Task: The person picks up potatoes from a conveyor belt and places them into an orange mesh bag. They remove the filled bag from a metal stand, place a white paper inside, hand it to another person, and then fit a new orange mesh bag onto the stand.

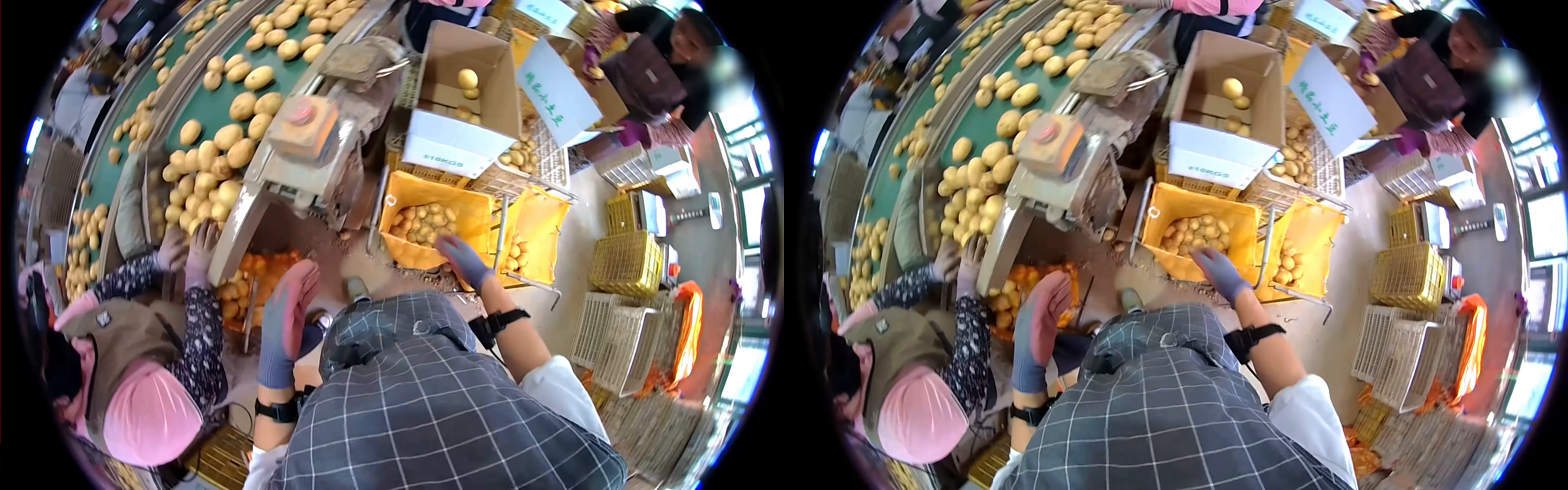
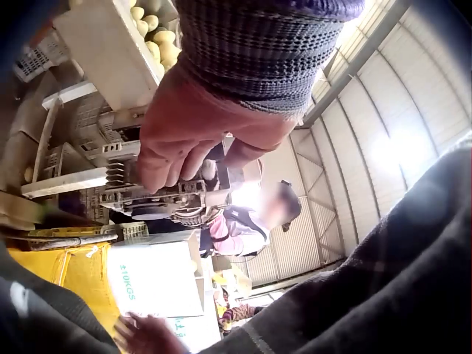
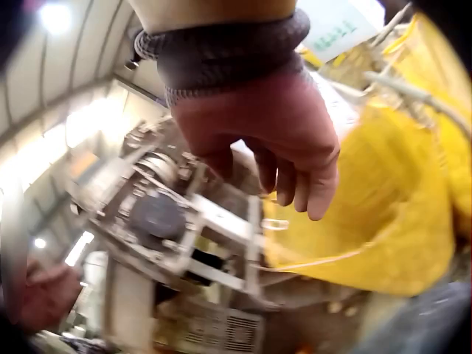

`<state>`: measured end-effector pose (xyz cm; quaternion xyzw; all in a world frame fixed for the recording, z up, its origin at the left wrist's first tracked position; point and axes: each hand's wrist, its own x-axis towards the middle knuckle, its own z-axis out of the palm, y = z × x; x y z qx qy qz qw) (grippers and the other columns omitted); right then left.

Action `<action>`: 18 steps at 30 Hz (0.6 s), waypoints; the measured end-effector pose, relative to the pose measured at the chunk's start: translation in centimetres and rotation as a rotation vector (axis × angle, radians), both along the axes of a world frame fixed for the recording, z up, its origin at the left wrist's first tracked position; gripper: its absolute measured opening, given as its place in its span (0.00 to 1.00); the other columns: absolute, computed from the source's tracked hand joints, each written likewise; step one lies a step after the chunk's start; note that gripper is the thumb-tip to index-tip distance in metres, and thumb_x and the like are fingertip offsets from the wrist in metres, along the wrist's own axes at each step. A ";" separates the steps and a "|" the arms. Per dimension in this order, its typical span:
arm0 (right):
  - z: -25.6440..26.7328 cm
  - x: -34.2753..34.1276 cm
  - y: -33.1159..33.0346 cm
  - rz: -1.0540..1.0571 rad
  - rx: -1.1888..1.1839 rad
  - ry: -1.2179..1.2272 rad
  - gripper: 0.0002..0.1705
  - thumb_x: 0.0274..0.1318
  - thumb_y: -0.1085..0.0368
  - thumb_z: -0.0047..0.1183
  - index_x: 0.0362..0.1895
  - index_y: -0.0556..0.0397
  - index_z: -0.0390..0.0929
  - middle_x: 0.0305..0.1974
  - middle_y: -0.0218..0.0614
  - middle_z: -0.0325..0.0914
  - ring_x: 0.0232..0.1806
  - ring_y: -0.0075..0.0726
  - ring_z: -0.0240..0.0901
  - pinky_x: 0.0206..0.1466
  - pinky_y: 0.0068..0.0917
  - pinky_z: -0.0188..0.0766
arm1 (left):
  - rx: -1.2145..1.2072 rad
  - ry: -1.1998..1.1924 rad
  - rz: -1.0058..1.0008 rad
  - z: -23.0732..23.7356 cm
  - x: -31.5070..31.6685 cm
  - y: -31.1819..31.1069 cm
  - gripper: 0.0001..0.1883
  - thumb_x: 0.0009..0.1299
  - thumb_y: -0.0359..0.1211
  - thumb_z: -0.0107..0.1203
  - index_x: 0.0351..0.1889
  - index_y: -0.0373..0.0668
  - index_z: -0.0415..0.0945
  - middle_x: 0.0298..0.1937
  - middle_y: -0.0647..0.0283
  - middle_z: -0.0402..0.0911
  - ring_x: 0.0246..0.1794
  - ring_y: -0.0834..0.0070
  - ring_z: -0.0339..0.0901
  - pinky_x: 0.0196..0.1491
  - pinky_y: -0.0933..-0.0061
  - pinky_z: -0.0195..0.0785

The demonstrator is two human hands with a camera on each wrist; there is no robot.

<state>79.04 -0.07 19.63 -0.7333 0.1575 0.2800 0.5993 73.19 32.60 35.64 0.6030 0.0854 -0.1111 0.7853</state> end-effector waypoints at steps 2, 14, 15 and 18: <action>-6.6 -5.6 -3.9 0.183 -0.420 -0.154 0.18 0.55 0.56 0.43 0.40 0.60 0.72 0.35 0.47 0.76 0.40 0.41 0.72 0.43 0.32 0.66 | -0.054 0.040 -0.003 -0.9 -0.2 0.8 0.21 0.71 0.37 0.37 0.57 0.32 0.59 0.57 0.54 0.66 0.58 0.67 0.63 0.60 0.69 0.55; -9.8 -18.0 -9.6 0.008 -0.185 0.524 0.22 0.52 0.52 0.42 0.50 0.47 0.65 0.44 0.35 0.71 0.42 0.36 0.68 0.43 0.36 0.67 | -0.090 0.141 0.067 -3.1 -1.5 2.0 0.17 0.69 0.35 0.43 0.53 0.35 0.66 0.50 0.62 0.70 0.50 0.78 0.66 0.54 0.78 0.59; -10.1 -17.0 -9.3 -0.054 -0.136 0.501 0.22 0.53 0.52 0.42 0.50 0.46 0.65 0.44 0.35 0.71 0.42 0.36 0.68 0.43 0.35 0.66 | -0.080 0.129 0.059 -3.2 -1.5 2.1 0.17 0.69 0.35 0.43 0.53 0.35 0.66 0.50 0.62 0.70 0.50 0.79 0.66 0.54 0.78 0.59; -10.5 -13.0 -7.9 -0.325 0.016 0.540 0.21 0.53 0.51 0.43 0.50 0.45 0.66 0.44 0.35 0.72 0.42 0.35 0.69 0.44 0.34 0.66 | -0.087 0.123 0.066 -4.5 -1.6 2.1 0.18 0.69 0.35 0.44 0.53 0.35 0.66 0.50 0.63 0.70 0.49 0.80 0.66 0.54 0.79 0.58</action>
